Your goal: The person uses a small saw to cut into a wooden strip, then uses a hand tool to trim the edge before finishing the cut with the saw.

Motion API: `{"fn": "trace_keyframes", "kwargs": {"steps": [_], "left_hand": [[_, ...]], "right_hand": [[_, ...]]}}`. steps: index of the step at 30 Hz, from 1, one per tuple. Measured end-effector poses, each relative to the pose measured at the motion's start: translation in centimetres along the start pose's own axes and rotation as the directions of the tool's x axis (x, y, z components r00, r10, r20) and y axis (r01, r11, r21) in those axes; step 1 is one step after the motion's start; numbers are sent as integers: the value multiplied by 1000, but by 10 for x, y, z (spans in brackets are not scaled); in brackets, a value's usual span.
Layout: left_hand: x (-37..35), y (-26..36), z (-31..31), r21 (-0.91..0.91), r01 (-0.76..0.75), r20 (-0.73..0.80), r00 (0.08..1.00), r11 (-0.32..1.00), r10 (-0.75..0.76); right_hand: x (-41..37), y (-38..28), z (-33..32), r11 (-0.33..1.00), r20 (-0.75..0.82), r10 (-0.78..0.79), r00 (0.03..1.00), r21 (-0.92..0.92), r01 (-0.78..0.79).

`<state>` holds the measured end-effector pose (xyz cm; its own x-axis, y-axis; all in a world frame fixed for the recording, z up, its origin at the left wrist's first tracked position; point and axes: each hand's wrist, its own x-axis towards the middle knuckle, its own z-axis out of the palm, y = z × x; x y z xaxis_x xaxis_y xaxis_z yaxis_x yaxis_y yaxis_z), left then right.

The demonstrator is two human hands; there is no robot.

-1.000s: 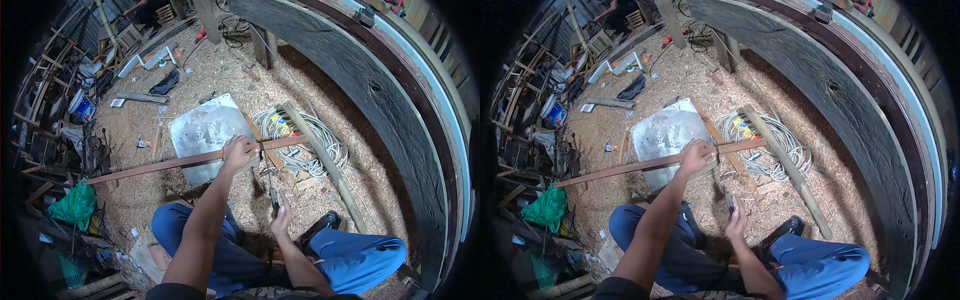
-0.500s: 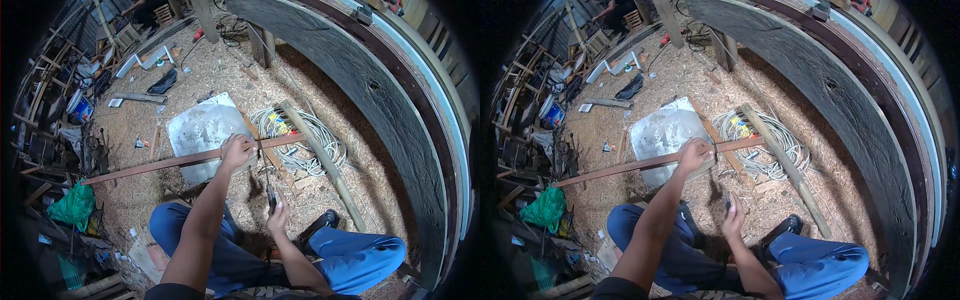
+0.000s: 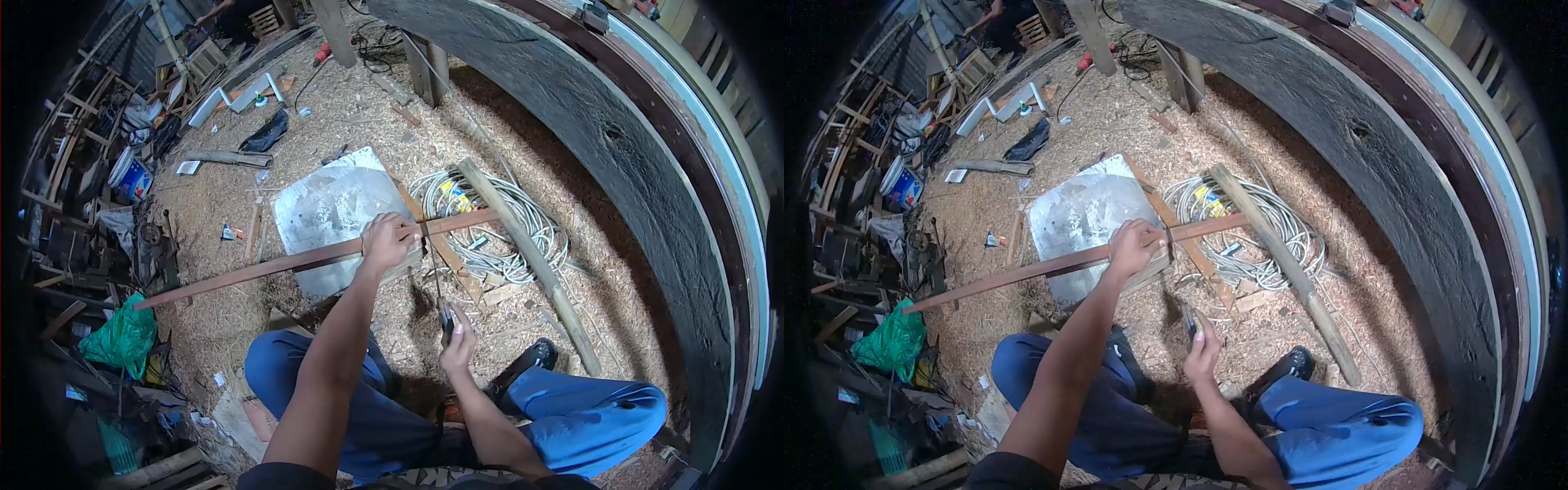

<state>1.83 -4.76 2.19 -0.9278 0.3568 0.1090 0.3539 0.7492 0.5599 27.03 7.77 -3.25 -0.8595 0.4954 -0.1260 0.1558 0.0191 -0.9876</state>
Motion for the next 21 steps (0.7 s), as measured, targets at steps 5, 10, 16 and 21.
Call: {"fn": "trace_keyframes", "kwargs": {"steps": [5,10,16,21], "left_hand": [[7,-5,7,7,46,-32,998,999,-46],[8,-4,4,1,77,-17,997,997,-77],[7,-3,4,15,34,-15,999,999,-34],[4,-1,-2,24,-78,-85,993,997,80]], "right_hand": [[14,-1,-2,998,-7,-65,998,-3,65],[26,-22,-14,999,45,45,998,-29,-44],[24,-33,-14,995,42,52,998,-93,-48],[42,-65,-28,989,5,30,1000,-142,-29]]}}
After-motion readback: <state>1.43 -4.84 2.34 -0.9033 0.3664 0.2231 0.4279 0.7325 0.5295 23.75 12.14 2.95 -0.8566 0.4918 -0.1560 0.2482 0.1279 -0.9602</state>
